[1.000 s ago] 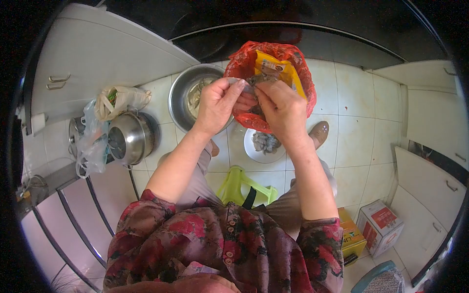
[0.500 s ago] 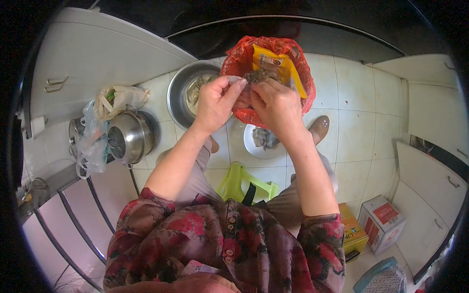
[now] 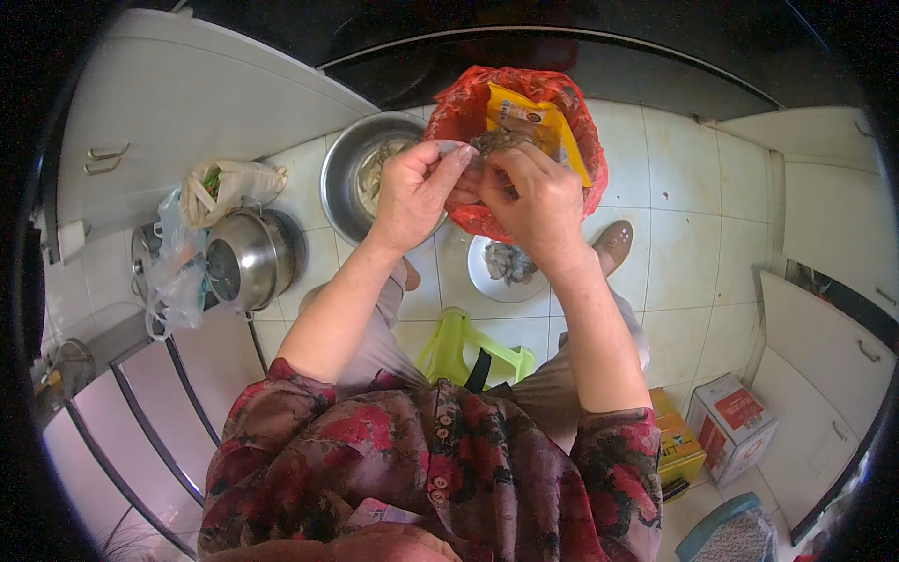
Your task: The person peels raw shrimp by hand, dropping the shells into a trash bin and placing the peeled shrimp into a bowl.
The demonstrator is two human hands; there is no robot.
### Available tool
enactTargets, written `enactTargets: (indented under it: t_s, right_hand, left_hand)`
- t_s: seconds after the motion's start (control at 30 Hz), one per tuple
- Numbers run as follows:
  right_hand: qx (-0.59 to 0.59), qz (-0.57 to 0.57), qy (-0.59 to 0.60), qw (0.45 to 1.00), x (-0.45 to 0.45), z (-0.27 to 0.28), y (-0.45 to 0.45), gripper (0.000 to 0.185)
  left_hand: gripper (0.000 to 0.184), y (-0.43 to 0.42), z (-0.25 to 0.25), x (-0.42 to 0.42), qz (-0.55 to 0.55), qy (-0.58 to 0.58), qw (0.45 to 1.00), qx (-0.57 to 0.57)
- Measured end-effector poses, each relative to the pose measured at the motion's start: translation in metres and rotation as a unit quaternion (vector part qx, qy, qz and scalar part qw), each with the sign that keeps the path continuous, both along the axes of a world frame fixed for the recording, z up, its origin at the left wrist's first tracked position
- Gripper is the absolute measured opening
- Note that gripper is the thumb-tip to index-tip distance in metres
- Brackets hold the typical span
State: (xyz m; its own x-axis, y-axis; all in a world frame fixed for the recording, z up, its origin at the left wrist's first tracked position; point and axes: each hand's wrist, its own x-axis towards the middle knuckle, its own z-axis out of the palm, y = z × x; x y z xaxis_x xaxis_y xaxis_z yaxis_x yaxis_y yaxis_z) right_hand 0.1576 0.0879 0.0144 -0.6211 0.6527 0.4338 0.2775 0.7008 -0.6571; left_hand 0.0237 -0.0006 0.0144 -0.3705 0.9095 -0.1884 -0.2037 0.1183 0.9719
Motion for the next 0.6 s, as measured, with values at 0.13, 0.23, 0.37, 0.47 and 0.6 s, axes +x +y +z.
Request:
enactTargets:
  t_s: [0.13,0.23,0.37,0.47,0.6]
  right_hand:
    - [0.004,-0.005,0.008,1.0,0.0002,0.0001,0.0,0.013]
    - [0.006,-0.007,0.01,1.0,0.0002,0.0012,-0.0006,0.014]
    - [-0.001,-0.005,0.023,1.0,0.0019,0.0003,0.0001,0.015]
    - [0.004,-0.009,0.027,1.0,0.0023,0.0001,0.0006,0.014]
    - [-0.023,-0.009,0.034,0.999,0.0033,0.0023,0.0002,0.014]
  left_hand:
    - [0.023,0.0007,0.0004,-0.0014,0.0,-0.028,1.0,-0.005]
    - [0.023,0.0002,0.0013,-0.002,0.0,-0.039,0.999,0.003]
    - [0.023,0.0009,0.0003,-0.0033,-0.004,-0.03,1.0,0.001]
    - [0.024,0.0008,0.0002,-0.0036,-0.004,-0.03,1.0,-0.004]
    - [0.025,0.0011,-0.0024,-0.0035,-0.004,-0.035,0.999,0.001]
